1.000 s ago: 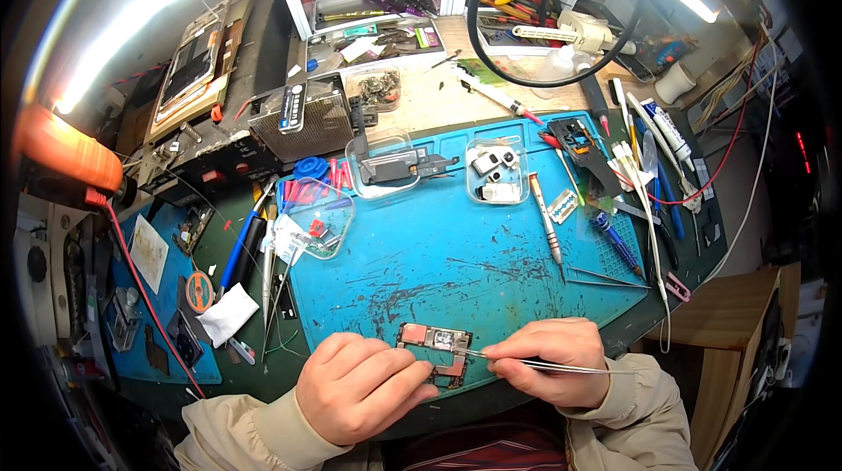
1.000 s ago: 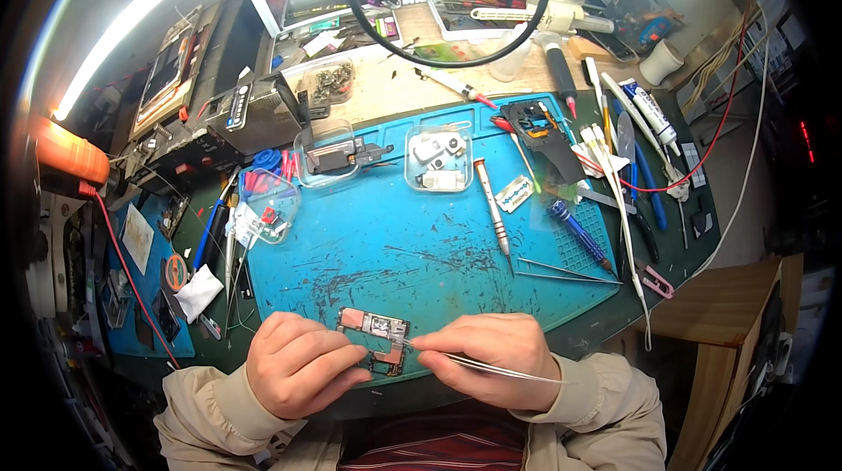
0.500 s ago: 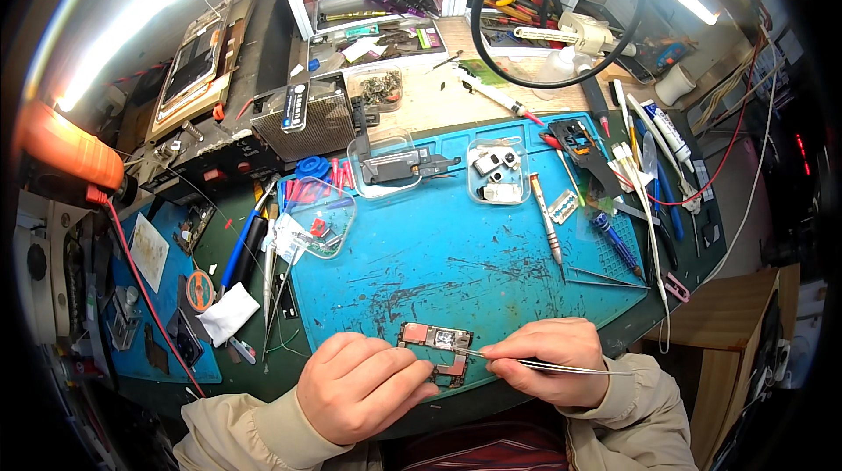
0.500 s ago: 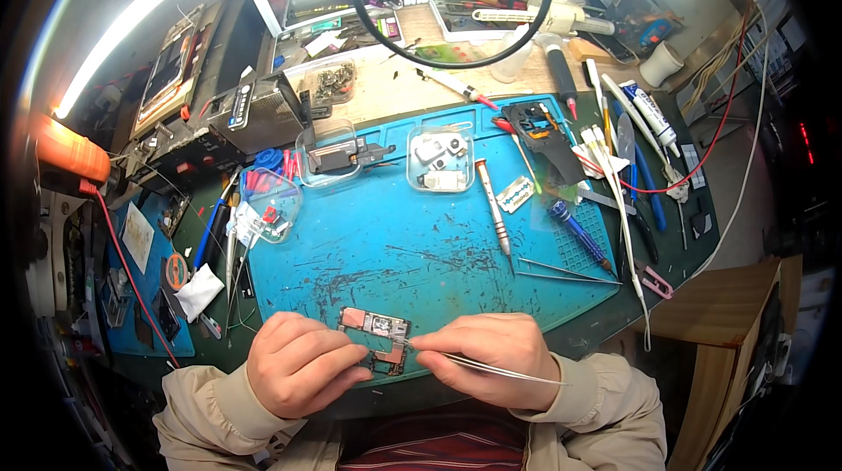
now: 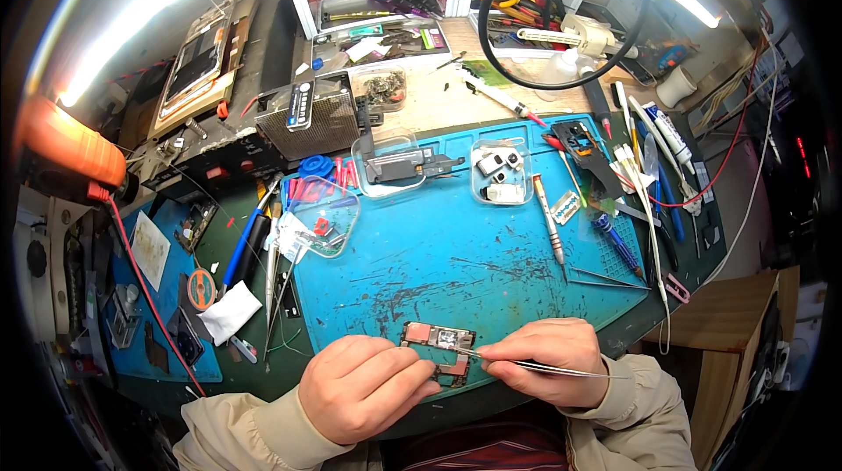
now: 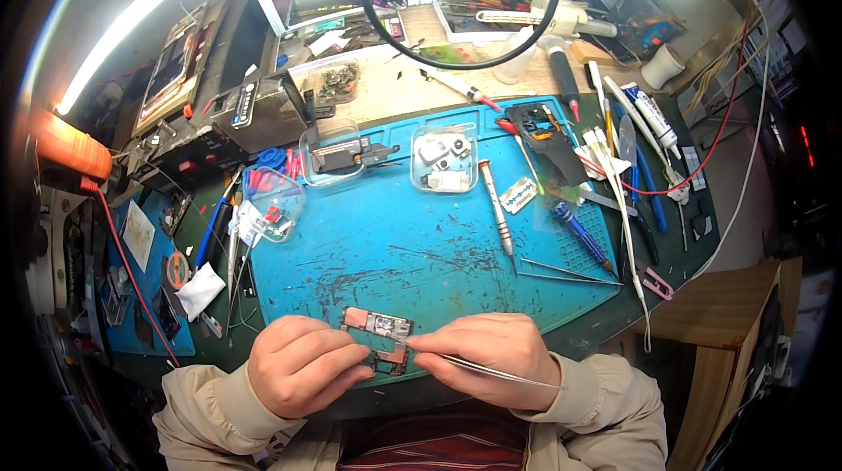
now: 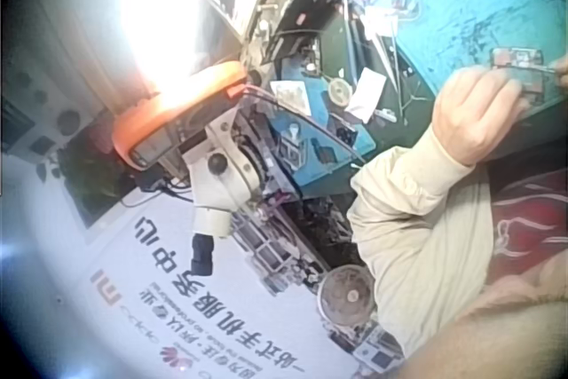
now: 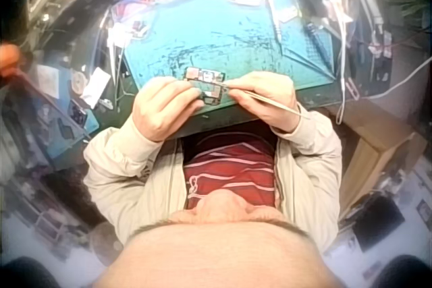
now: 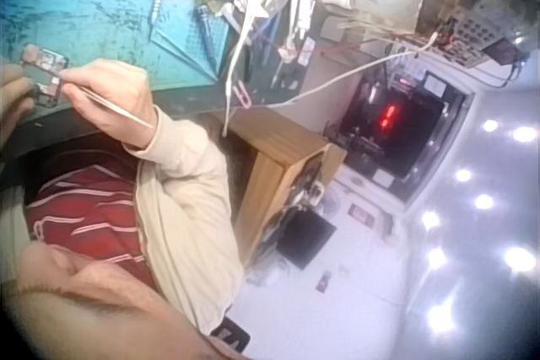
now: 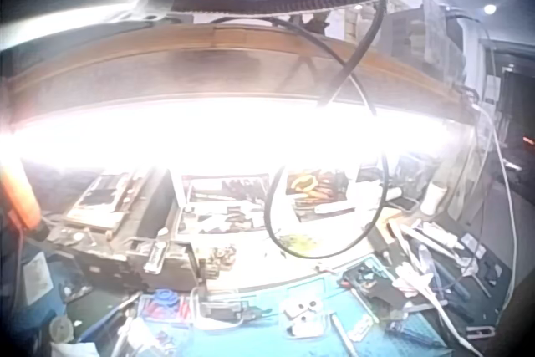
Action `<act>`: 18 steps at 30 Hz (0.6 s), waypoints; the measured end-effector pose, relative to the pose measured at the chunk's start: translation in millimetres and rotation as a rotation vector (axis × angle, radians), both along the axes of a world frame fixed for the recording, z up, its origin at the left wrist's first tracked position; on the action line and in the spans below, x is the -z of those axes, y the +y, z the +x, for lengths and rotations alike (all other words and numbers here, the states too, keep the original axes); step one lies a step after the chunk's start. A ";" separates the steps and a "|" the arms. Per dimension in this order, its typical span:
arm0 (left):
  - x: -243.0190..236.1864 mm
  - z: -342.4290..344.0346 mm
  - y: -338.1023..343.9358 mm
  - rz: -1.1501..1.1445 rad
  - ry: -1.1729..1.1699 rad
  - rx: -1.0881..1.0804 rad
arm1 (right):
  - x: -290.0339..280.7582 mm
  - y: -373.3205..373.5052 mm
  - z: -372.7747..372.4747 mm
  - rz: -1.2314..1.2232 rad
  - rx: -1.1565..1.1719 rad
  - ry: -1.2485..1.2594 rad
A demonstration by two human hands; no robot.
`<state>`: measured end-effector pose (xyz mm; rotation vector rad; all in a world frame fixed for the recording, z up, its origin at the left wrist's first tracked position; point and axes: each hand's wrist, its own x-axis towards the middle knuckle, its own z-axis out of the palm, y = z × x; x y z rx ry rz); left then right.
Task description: The person works on a small electronic circuit board, using tweezers to remove a component and a brush to clean the surface. They then apply a liquid from a bottle onto the board and continue cleaning with the brush.
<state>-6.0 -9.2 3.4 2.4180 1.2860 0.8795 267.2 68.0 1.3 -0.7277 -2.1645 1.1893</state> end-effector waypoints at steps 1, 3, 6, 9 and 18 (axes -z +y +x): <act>-0.3 0.0 0.3 -0.001 -0.002 0.000 | 0.4 0.0 -0.3 0.004 -0.002 0.000; 0.4 0.6 0.3 -0.001 -0.009 -0.005 | 1.0 0.2 -0.6 0.007 -0.007 -0.002; 2.4 1.2 -0.4 0.004 -0.015 -0.016 | 0.8 0.8 -1.7 0.007 -0.020 -0.008; 2.4 1.3 -0.6 0.008 -0.014 -0.018 | -0.3 1.4 -2.5 0.012 -0.031 -0.012; 2.8 1.6 -1.5 0.012 -0.013 -0.024 | -0.5 0.8 -1.8 -0.045 -0.010 0.013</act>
